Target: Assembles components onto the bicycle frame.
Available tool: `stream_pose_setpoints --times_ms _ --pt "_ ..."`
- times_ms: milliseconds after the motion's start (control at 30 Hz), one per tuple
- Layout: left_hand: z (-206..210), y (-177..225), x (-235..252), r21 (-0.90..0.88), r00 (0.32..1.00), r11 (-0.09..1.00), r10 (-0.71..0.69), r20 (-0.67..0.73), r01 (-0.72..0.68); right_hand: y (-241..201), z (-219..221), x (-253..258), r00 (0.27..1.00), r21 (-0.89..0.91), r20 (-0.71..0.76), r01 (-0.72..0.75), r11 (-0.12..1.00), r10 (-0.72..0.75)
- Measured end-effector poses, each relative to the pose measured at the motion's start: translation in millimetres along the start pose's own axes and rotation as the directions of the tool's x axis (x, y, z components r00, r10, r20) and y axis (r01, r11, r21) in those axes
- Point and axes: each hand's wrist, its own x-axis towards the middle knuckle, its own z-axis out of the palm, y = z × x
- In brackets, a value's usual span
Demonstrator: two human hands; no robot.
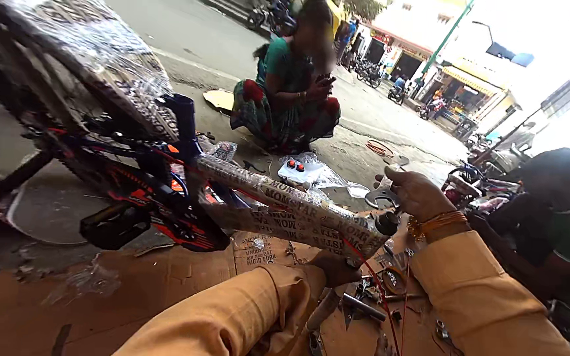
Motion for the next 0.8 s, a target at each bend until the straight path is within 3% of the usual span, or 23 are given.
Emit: stream_pose_setpoints --times_ms 100,200,267,333,433,533,600,667,733,800 --pt "-5.6 3.1 -5.5 -0.002 1.0 1.0 -0.022 0.006 0.022 -32.4 48.4 -21.3 0.974 -0.146 0.222 0.073 0.987 -0.04" --pt "-14.7 6.7 -14.6 -0.037 0.999 0.999 0.004 0.044 -0.002 -54.5 75.7 -67.6 0.877 -0.138 0.46 0.225 0.964 -0.139" --pt "-13.5 5.8 -14.6 -0.041 0.999 0.999 0.017 0.04 -0.015 -63.0 69.1 -93.2 0.777 -0.082 0.587 0.339 0.937 -0.229" --pt "-11.1 4.0 -12.0 -0.062 0.999 0.998 0.022 0.031 -0.02 -67.5 45.3 -116.8 0.732 -0.068 0.606 0.439 0.896 -0.313" --pt "-4.8 1.5 -7.2 -0.06 0.997 0.995 0.078 0.028 -0.076 -55.1 -17.1 -135.7 0.764 -0.146 0.496 0.543 0.827 -0.413" --pt "-15.5 27.3 -29.0 -0.102 1.0 0.995 -0.022 0.0 0.022 -1.5 -98.3 -131.2 0.841 -0.213 0.299 0.52 0.827 -0.452" --pt "-19.2 36.1 -34.2 -0.103 0.999 0.994 -0.026 -0.027 0.023 53.0 -151.2 -129.5 0.929 -0.228 0.096 0.371 0.9 -0.358" --pt "-5.1 17.1 -22.8 -0.02 0.994 0.999 0.046 -0.096 -0.048 121.3 -197.0 -128.4 0.965 -0.198 -0.155 0.178 0.964 -0.21" --pt "-1.8 5.5 -11.2 -0.071 0.999 0.997 -0.005 -0.035 0.002 195.3 -234.9 -120.7 0.902 -0.19 -0.427 -0.026 0.981 -0.059" --pt "5.3 -3.2 -1.1 -0.038 0.999 0.999 0.012 -0.035 -0.013 267.4 -269.5 -119.2 0.806 -0.294 -0.591 -0.256 0.921 0.036"
